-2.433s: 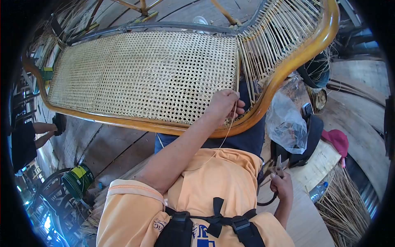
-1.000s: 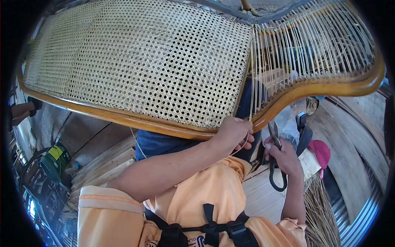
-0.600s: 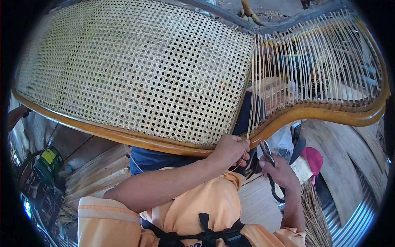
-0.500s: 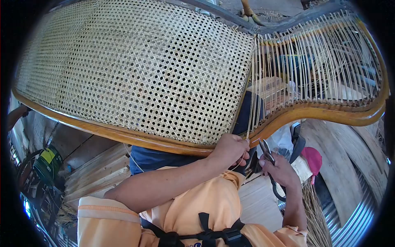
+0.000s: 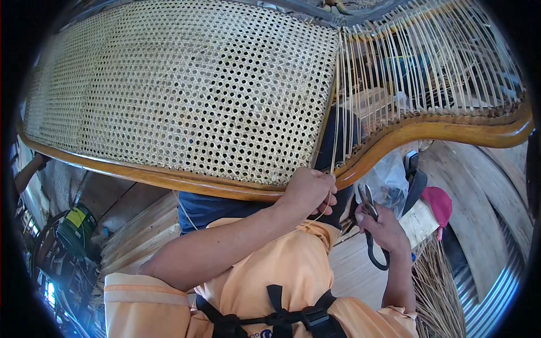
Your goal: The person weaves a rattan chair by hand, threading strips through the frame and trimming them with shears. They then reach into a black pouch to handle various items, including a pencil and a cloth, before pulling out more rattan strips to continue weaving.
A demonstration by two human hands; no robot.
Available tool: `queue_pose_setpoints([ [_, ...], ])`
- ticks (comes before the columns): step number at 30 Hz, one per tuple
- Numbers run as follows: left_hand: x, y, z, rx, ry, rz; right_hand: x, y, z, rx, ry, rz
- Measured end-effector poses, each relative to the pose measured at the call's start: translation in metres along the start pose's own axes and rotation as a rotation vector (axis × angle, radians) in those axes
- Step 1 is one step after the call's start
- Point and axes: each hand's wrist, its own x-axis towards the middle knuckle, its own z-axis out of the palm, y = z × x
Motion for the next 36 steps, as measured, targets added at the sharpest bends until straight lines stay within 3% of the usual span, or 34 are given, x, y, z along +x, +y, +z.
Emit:
queue_pose_setpoints([
  [16,0.003,-0.002,0.004,0.033,0.035,0.07,0.011,-0.012,-0.01,-0.068,-0.066,0.001],
  [36,-0.001,-0.018,0.008,0.072,0.041,0.206,0.025,-0.059,-0.021,-0.604,-0.209,0.02],
])
